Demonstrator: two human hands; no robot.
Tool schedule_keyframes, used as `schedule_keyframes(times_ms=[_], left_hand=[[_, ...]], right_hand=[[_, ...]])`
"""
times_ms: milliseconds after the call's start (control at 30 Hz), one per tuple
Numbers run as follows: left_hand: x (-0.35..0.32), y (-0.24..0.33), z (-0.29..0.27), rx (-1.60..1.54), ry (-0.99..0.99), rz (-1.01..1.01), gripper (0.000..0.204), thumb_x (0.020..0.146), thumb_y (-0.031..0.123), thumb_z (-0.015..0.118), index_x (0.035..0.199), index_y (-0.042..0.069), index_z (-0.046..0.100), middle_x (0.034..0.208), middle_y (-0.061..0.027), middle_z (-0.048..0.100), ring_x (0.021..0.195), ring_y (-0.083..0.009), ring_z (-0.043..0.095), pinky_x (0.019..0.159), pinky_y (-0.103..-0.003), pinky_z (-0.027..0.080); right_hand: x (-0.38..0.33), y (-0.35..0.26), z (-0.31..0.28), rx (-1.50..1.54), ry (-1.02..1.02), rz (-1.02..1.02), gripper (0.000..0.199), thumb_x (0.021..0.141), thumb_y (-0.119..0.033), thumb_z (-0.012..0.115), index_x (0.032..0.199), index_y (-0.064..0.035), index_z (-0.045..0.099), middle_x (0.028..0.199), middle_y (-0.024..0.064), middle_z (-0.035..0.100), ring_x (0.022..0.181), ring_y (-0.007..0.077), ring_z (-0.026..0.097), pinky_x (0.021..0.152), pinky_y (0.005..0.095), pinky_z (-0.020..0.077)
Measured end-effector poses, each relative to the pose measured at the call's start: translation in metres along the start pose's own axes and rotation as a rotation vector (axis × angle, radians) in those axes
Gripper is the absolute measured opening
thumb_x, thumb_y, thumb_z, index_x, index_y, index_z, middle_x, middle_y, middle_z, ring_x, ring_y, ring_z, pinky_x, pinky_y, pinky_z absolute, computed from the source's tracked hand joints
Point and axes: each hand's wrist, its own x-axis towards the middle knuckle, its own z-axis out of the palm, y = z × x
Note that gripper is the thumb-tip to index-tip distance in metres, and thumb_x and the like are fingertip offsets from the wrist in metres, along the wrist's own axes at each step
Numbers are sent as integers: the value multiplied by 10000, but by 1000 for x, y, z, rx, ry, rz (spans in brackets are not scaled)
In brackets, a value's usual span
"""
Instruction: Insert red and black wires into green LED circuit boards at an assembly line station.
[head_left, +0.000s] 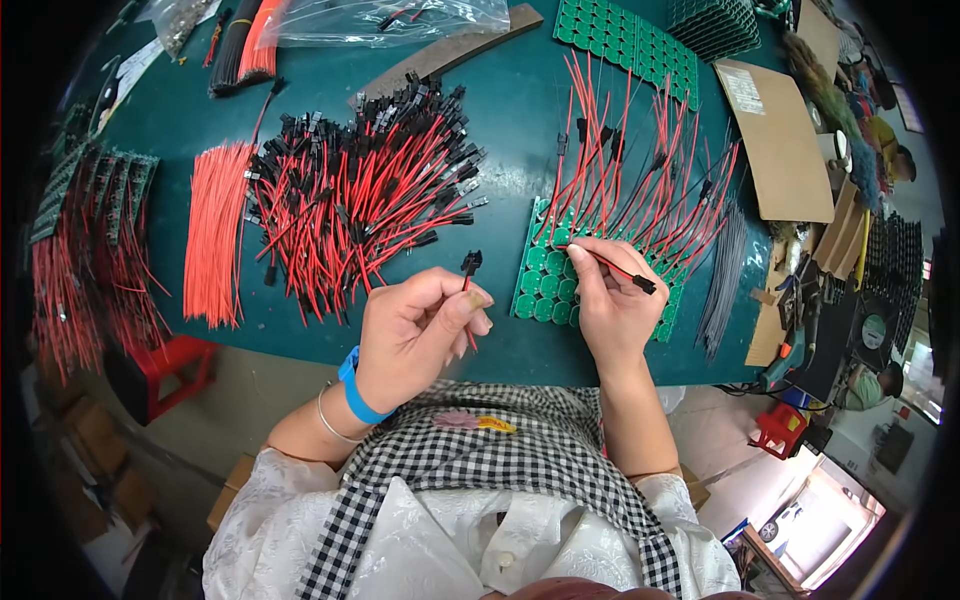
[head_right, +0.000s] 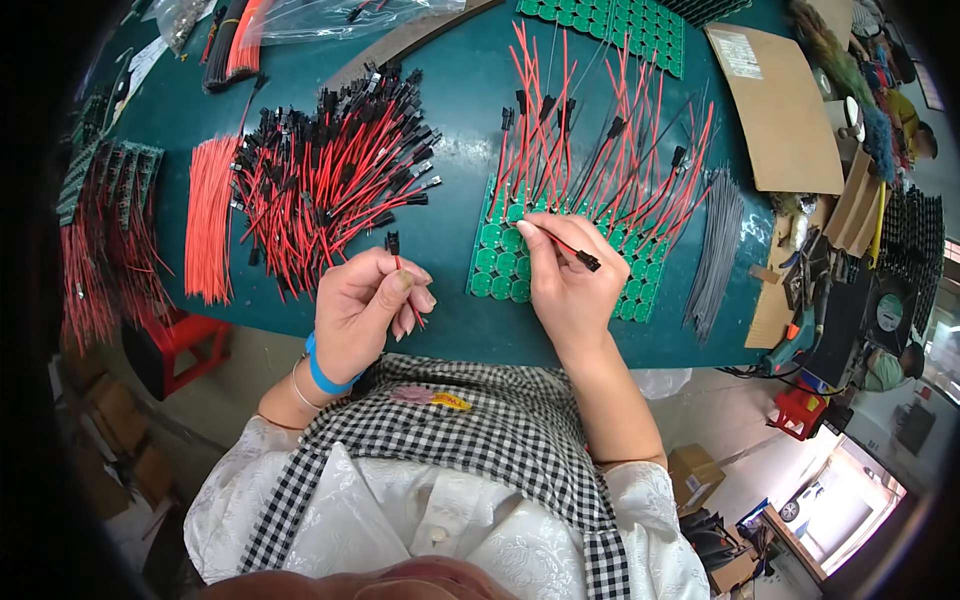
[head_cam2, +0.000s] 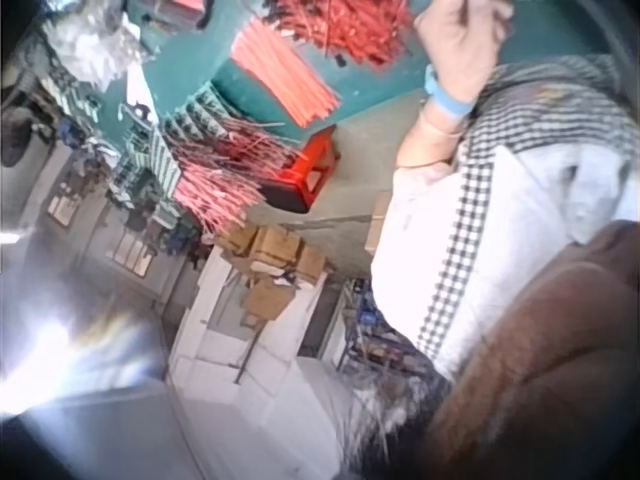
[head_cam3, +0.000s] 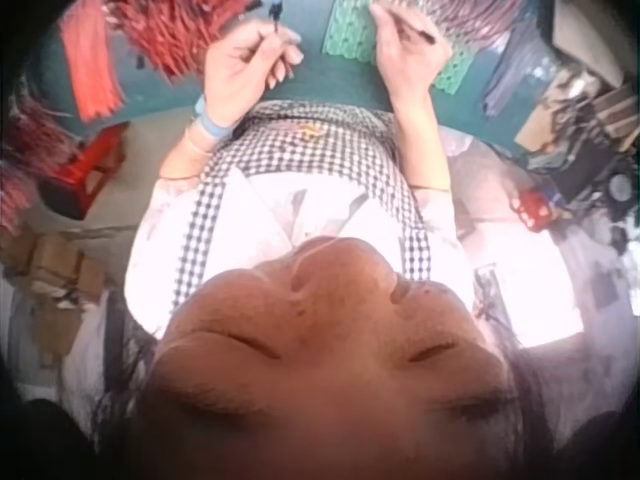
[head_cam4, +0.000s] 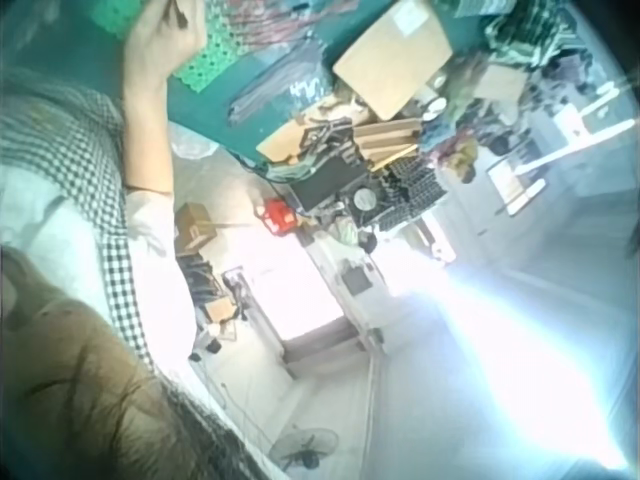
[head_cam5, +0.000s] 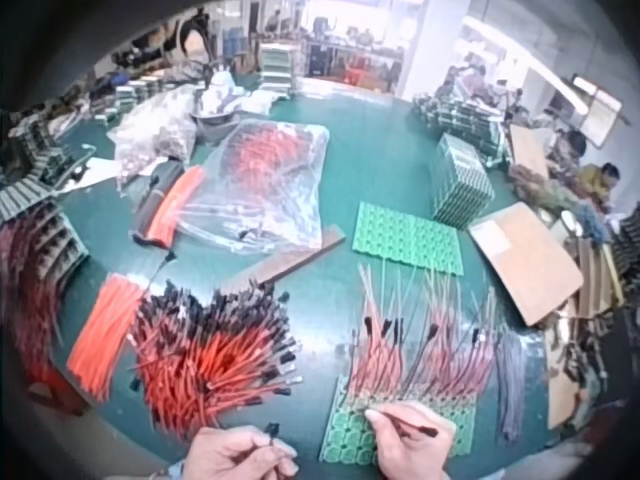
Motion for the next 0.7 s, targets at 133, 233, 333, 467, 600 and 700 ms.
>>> schedule_keyframes(times_ms=[133,233,333,467,600,700], left_hand=[[0,1,-1,16,-19,-11,230,1049,176,555,1019,-32,649,813,-92,699,600,-70,595,511,-192,459],[0,2,0,23,-20,-32,227,1049,169,554,1021,-33,652,813,-90,698,603,-71,595,516,-192,459],[0,1,0,34,-25,-33,228,1048,169,556,1022,-36,654,816,-91,699,609,-72,597,521,-192,462],[0,2,0,56,-29,-22,230,1048,168,555,1019,-39,652,819,-93,700,613,-72,599,523,-192,465],[0,0,1,41,-3,-12,193,1032,141,574,1006,-25,668,784,-59,704,582,-44,590,507,-189,459],[1,-1,3,34,11,-13,173,1022,126,587,993,-19,677,762,-39,706,566,-30,587,502,-189,460]], right_hand=[[3,3,-2,-174,-5,-120,74,821,66,753,886,47,723,830,119,713,717,171,670,643,262,534],[3,2,-1,-208,9,-165,84,805,68,758,876,37,725,820,127,718,716,203,682,650,283,537],[3,1,0,-221,14,-200,91,803,75,754,879,33,727,821,129,719,722,212,688,657,293,541],[4,1,0,-223,11,-215,99,800,84,752,880,32,726,821,130,720,728,217,692,664,298,543],[4,3,-1,-221,-1,-242,102,796,89,752,880,37,724,827,136,722,735,225,697,673,300,546],[4,0,-1,-189,-19,-210,100,798,88,752,879,38,722,828,139,722,738,234,699,685,300,550]])
